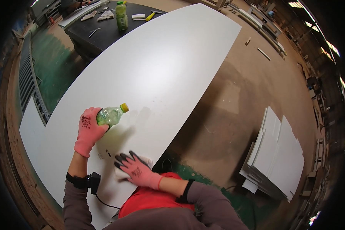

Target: The recorder is cleaning large white furniture boards using a cloth and liquid cleaner in a workshop.

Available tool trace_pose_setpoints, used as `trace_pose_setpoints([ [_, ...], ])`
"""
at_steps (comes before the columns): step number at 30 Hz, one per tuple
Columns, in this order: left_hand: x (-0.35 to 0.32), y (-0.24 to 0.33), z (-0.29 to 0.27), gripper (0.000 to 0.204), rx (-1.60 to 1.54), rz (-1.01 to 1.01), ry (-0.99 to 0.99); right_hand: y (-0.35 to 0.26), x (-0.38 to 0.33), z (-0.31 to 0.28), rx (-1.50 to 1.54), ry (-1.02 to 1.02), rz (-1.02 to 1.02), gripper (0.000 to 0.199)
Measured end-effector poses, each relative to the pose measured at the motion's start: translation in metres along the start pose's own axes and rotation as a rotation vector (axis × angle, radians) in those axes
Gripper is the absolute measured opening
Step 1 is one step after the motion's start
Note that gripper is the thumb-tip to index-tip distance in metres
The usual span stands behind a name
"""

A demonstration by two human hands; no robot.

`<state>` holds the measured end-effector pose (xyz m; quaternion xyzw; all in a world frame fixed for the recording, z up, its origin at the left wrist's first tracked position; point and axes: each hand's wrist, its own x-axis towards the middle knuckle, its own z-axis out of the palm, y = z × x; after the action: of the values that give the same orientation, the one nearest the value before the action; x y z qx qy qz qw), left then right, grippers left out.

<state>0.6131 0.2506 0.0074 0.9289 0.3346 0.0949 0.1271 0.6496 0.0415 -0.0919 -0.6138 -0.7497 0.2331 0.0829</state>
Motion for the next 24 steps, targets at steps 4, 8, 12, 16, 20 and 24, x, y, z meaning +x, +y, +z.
trace_pose_setpoints([
  [4, -0.002, -0.006, -0.005, 0.033, -0.118, -0.011, 0.147, 0.066, 0.061, -0.021, -0.068, 0.544, 0.152, 0.054],
  [8, -0.015, -0.015, -0.026, 0.038, -0.286, -0.045, 0.274, 0.208, 0.051, -0.075, -0.436, 0.608, 0.677, 0.051],
  [12, -0.057, -0.044, -0.046, 0.039, -0.516, -0.239, 0.400, 0.289, -0.016, -0.105, -0.282, 0.636, 1.283, 0.050],
  [16, -0.089, -0.055, -0.059, 0.041, -0.591, -0.399, 0.471, 0.203, 0.030, -0.065, -0.483, 0.521, 0.800, 0.047],
  [20, -0.079, -0.024, -0.063, 0.043, -0.742, -0.453, 0.505, 0.062, 0.095, -0.006, 0.165, 0.517, 0.085, 0.061],
  [24, -0.059, 0.006, -0.052, 0.043, -0.759, -0.444, 0.456, 0.040, 0.119, -0.022, 0.037, 0.096, -0.188, 0.065],
])
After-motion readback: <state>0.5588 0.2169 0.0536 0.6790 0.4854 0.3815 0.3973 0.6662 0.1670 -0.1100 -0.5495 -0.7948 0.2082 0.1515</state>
